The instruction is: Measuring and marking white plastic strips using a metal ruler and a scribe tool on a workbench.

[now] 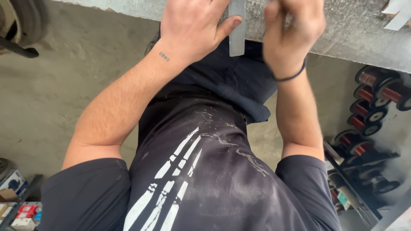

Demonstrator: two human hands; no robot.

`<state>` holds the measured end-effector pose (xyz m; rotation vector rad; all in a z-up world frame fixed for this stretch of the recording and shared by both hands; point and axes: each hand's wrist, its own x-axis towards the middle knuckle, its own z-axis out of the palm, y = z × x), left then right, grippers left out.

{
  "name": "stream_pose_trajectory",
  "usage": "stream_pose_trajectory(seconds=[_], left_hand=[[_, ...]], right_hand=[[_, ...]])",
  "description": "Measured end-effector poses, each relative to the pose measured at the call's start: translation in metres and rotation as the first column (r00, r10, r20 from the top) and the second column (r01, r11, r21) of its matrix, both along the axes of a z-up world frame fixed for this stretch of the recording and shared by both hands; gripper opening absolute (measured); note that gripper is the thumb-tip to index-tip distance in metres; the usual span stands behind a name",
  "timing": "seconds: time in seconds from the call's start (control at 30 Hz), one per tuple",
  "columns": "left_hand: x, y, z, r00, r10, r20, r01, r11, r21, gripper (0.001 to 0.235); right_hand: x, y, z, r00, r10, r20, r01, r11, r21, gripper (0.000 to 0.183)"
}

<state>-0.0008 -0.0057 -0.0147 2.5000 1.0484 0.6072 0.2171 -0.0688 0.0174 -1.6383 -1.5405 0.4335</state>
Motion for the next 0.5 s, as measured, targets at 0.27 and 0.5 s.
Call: stream_pose_trajectory(seconds=[0.27,0.5], left_hand=[[-0.048,-0.006,0.018,0.992,-0.087,-0.091,0.093,0.993,0.067,0.052],[-0.113,-0.015,0.006,0.975,-0.002,-0.221,0.049,0.976,0.211,0.051]], right_hand=[[-0.028,-0.052,-0.010,0.697,0.340,0.632,-0.401,0.915,-0.051,0.029],[-0.021,-0.030,-0.002,0.751,0.368,0.548,-0.452,0.892,0.021,0.025]])
